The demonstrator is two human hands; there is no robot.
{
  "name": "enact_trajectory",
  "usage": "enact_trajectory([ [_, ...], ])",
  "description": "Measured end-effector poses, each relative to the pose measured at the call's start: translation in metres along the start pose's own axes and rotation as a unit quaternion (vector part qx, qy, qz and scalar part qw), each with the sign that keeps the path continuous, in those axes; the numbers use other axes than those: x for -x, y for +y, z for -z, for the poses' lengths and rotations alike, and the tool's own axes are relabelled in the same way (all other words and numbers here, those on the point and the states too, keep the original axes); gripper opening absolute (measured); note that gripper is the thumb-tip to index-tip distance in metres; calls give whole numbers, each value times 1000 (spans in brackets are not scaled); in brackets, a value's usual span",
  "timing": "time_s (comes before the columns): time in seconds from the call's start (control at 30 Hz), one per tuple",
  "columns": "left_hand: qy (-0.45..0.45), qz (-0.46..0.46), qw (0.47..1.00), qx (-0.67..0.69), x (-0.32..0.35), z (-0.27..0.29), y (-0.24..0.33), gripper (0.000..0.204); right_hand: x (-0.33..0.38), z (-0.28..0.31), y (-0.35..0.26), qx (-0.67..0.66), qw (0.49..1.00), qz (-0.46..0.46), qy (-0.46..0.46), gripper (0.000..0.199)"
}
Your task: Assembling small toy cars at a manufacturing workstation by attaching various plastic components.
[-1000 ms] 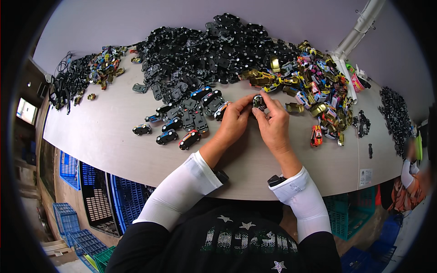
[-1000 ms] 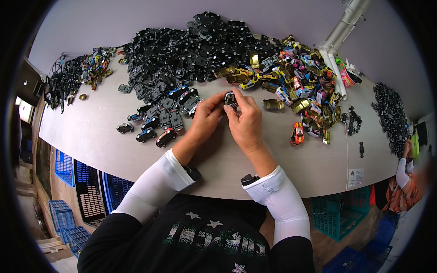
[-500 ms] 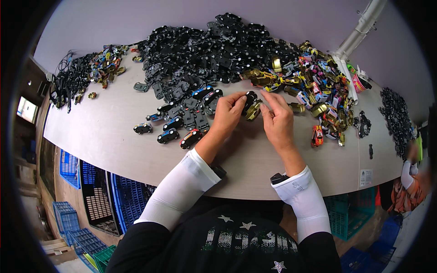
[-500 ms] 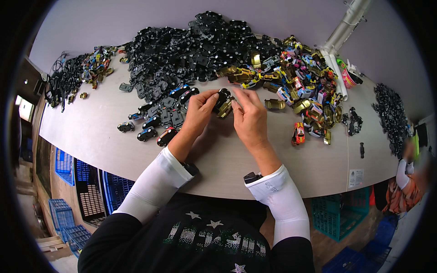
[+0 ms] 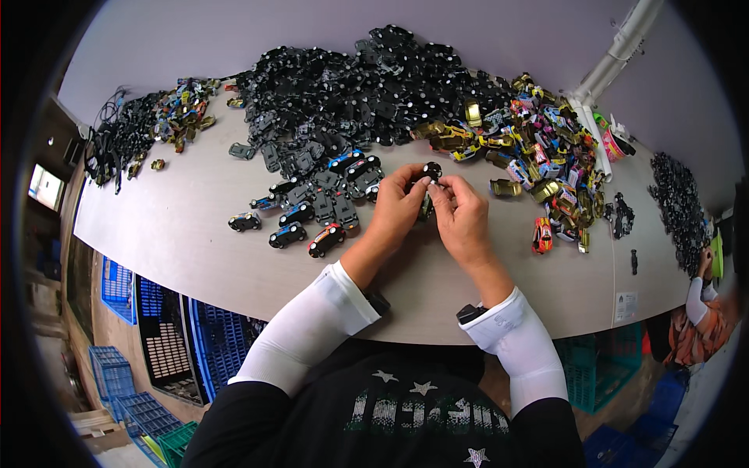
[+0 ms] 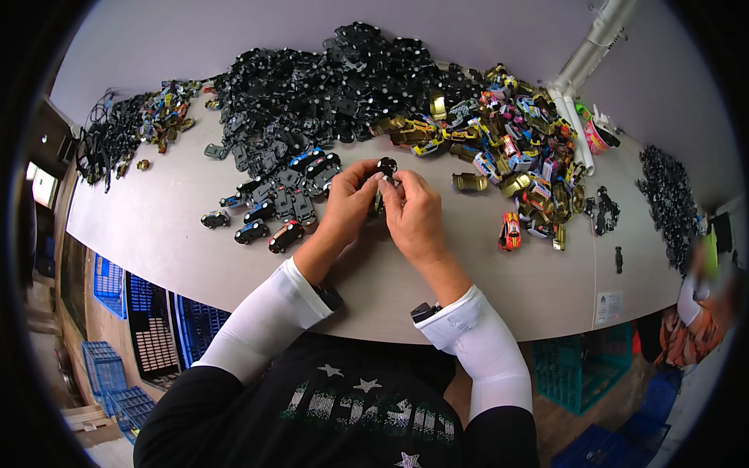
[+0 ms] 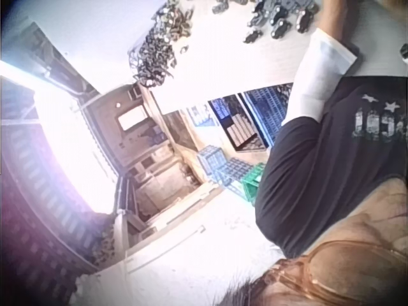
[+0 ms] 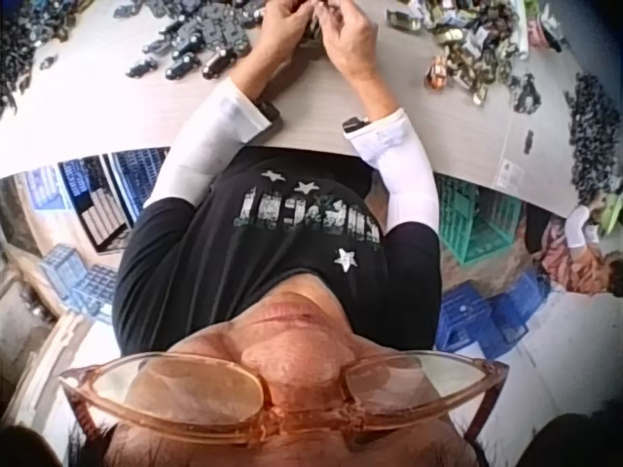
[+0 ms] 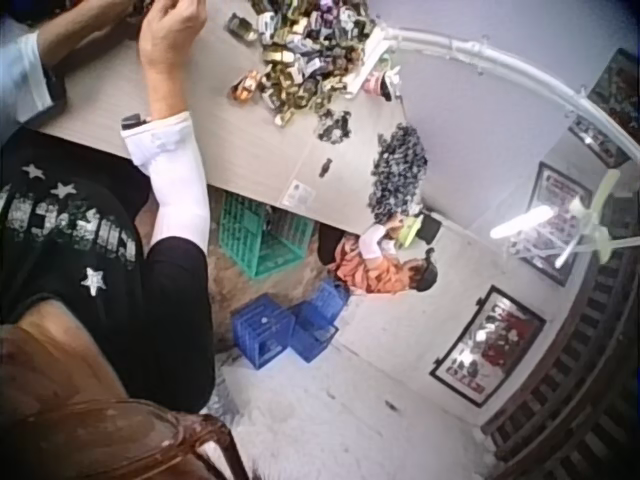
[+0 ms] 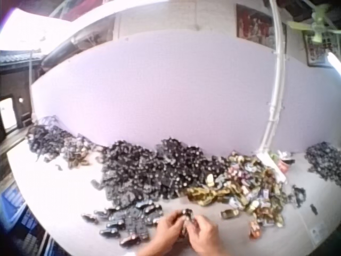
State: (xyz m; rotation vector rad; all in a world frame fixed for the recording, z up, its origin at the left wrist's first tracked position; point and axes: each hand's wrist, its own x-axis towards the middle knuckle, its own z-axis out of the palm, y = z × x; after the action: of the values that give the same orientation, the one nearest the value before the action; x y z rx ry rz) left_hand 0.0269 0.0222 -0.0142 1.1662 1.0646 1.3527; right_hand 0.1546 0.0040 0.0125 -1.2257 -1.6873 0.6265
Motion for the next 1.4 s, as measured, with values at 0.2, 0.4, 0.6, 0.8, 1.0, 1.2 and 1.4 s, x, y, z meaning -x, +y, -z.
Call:
enact_trajectory([
  [0.2,20,21,997,74,-3,5,-4,16,8,-11,-7,-27,999,26,16,28],
  [0.4,-43,18,986,160,1,4,3,28,7,-9,-10,-114,993,-36,14,26],
  [0.6,-61,51,977,198,7,2,15,27,7,-2,3,-115,990,-80,-2,24],
  [0.8,-32,36,974,221,5,1,8,24,6,-1,-11,-72,997,-10,18,25],
  [1.0,-39,9,990,132,7,-1,0,24,2,4,-7,-37,997,14,63,23],
  [1.2,-60,-13,993,99,8,-1,0,28,-2,7,-5,0,997,39,65,26],
  [1.4,-53,-37,998,28,7,0,-8,28,-1,10,-12,-10,998,22,52,28],
])
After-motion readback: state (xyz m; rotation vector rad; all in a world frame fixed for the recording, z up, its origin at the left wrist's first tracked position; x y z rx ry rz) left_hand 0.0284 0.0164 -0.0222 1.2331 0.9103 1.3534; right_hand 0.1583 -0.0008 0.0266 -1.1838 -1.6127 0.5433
